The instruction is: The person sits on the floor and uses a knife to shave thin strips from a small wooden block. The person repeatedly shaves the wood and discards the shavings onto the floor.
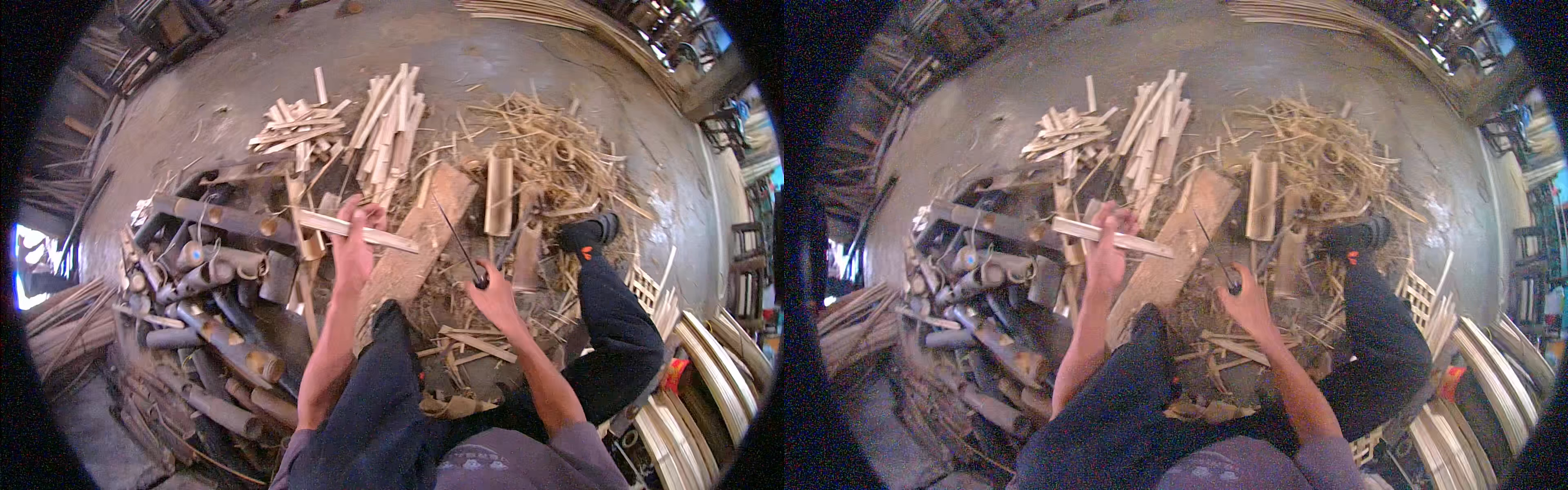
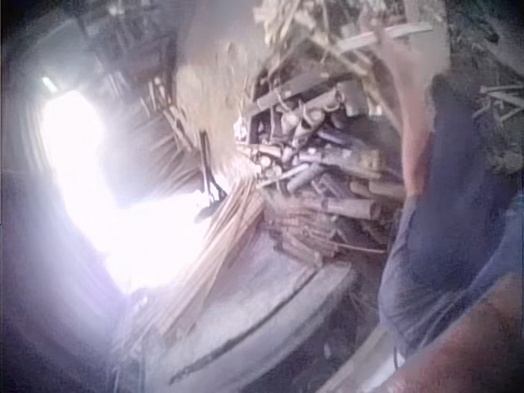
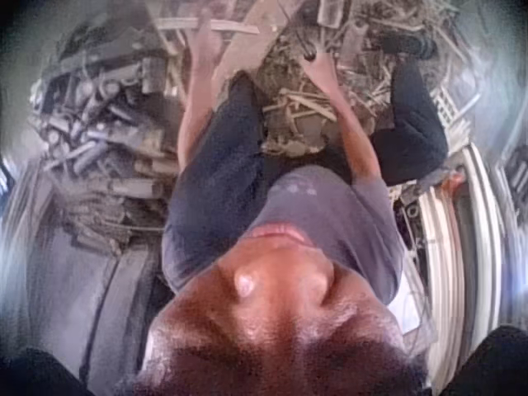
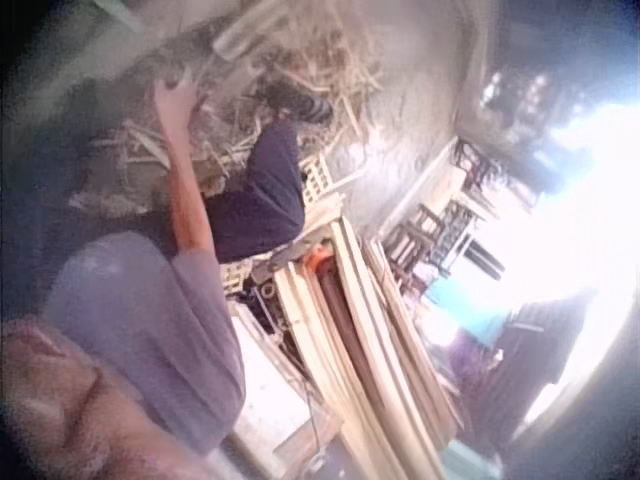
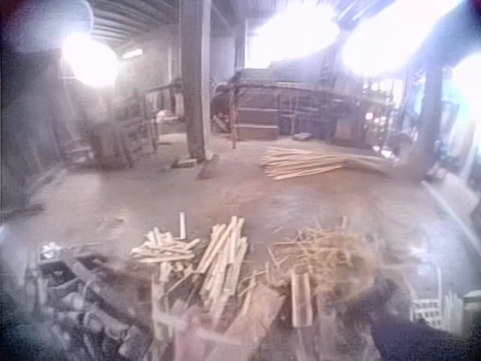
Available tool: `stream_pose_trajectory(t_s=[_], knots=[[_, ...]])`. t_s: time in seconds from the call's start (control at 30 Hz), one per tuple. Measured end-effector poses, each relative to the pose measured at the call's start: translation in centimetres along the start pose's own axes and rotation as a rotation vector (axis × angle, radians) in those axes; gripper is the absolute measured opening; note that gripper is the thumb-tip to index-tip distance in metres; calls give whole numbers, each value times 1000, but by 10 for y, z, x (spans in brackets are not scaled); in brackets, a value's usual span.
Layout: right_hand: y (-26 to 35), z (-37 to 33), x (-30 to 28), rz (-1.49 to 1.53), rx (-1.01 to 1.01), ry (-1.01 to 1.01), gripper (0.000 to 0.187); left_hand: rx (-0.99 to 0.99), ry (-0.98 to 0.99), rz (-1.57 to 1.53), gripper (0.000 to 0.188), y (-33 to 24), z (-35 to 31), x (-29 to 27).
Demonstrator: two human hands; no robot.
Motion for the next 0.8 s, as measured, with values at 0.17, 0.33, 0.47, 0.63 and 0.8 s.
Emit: stream_pose_trajectory(t_s=[0.17,0.33,0.47,0.63,0.8], knots=[[23,-56,11,200,37,117,54,97,-184,151,38,17,-27,-55],[-4,-74,16,167,-9,219,50,119,-281,420,45,-6,-57,-36],[12,-83,40,163,-181,159,48,165,-310,795,54,-16,-79,-50],[66,-72,62,121,-24,335,40,97,-286,1311,60,-27,-99,-24],[49,-47,74,125,-91,112,26,255,-301,1269,52,-19,-102,-4]])
Point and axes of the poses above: each hand's wrist, its own z-axis towards the middle knuckle, its own x-axis out of the palm, y = z × x, the point moved 4 cm from there along z, towards the middle knuckle, and after that the axes turned 8 degrees about -y, right-handed, at the moved point
